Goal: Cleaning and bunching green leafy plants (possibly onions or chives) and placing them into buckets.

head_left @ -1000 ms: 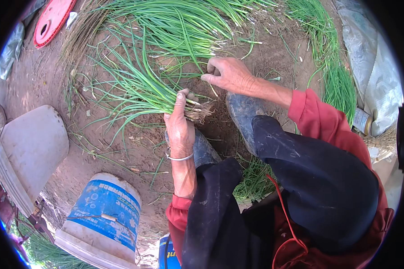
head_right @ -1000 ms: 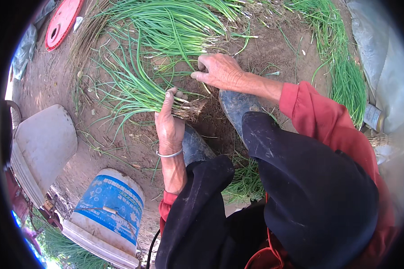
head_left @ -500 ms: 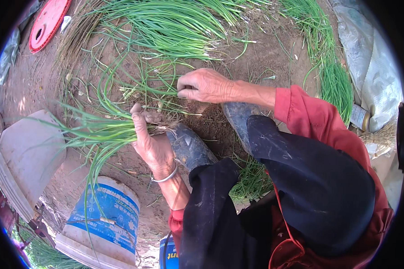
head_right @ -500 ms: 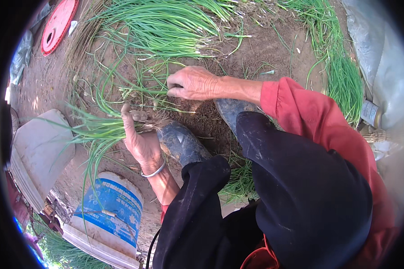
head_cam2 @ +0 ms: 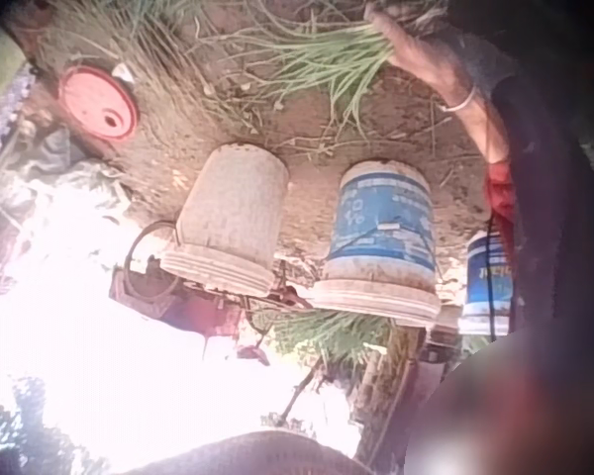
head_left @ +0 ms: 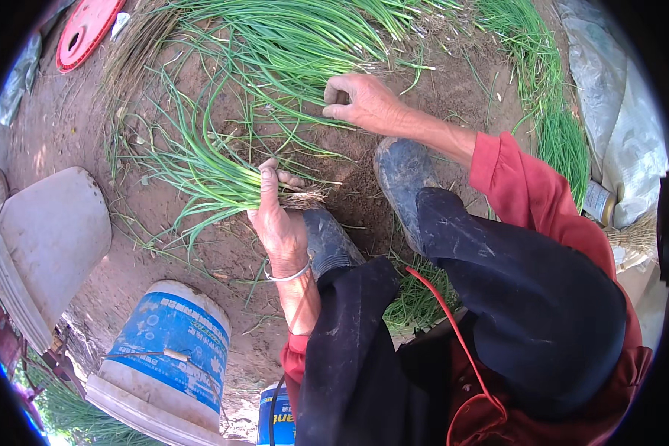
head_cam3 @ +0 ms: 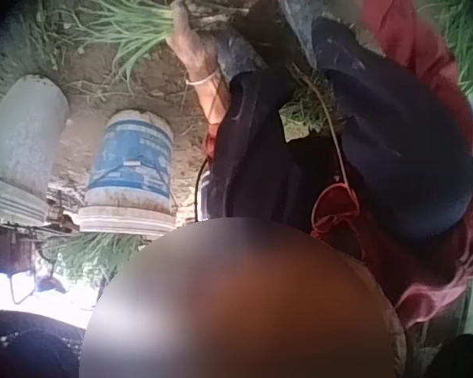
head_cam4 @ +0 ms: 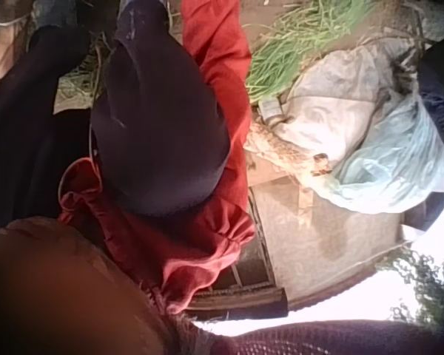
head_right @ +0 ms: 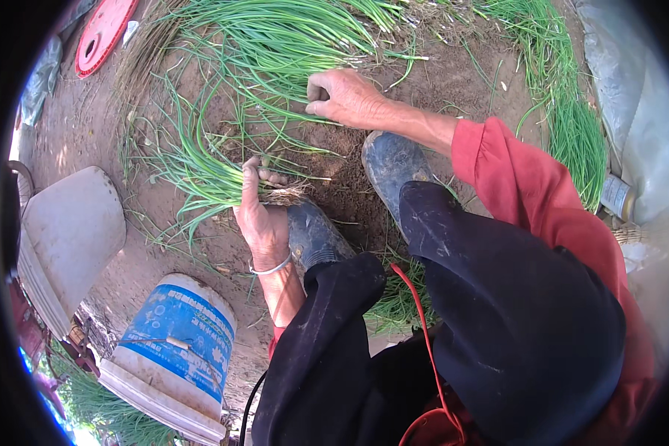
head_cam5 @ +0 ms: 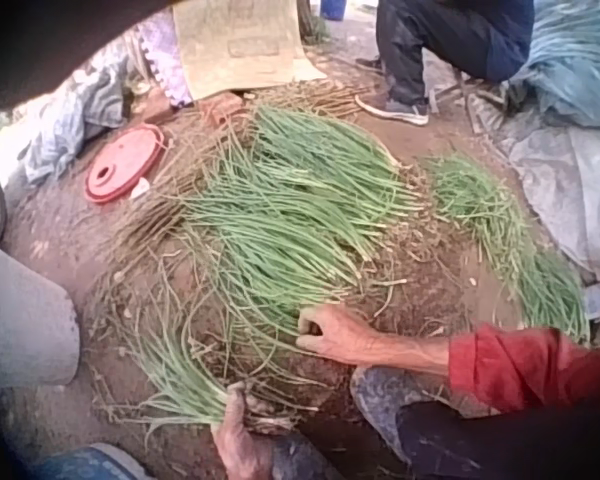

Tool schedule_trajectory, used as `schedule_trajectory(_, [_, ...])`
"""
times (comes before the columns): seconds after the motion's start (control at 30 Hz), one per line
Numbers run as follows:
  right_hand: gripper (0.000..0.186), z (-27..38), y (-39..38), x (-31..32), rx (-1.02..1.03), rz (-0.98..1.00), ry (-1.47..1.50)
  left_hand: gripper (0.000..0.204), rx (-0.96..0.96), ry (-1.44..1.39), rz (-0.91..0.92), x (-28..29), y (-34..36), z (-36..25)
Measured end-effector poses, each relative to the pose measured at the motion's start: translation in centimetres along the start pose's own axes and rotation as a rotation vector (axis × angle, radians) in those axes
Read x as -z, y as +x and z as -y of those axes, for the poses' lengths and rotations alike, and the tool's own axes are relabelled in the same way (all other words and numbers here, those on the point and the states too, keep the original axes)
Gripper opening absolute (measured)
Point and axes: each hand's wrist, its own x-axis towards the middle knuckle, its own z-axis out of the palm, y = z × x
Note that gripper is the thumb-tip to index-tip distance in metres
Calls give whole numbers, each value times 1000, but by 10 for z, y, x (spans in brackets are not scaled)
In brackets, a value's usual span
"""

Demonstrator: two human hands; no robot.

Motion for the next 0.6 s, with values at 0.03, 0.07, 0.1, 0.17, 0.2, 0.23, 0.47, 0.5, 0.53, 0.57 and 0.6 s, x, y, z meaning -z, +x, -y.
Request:
schedule_trajectory(0.03, [19,0,-2,-6,3,0,4,23,1,6,-14,0,0,-2])
schedule_trajectory(0.07, [20,5,-7,-11,-78,51,253,23,8,6,-24,-1,0,-1])
schedule_trajectory(0.1, [21,8,-12,-15,-161,100,502,23,13,4,-23,-3,0,1])
schedule_trajectory(0.17, [21,11,-29,-15,-260,162,650,23,67,118,-17,-9,0,8])
schedule_trajectory(0.2, [21,11,-34,-19,-254,186,700,25,94,140,-11,-12,-1,13])
schedule_trajectory(0.23, [21,11,-40,-23,-249,210,750,25,96,138,-7,-14,-1,18])
schedule_trajectory(0.47, [19,25,-40,-17,209,68,135,24,-83,305,43,-12,-7,7])
schedule_trajectory(0.5, [17,13,-36,-11,168,-28,12,24,-219,301,40,-18,-8,2])
schedule_trajectory(0.53, [16,-4,-34,-4,107,-91,-134,25,-279,307,10,-17,-10,-1])
schedule_trajectory(0.57, [15,-12,-29,-1,62,-156,-264,26,-356,326,-30,-14,-12,-13])
schedule_trajectory(0.6, [15,-17,-26,-1,0,-173,-370,26,-360,331,-35,-13,-14,-22])
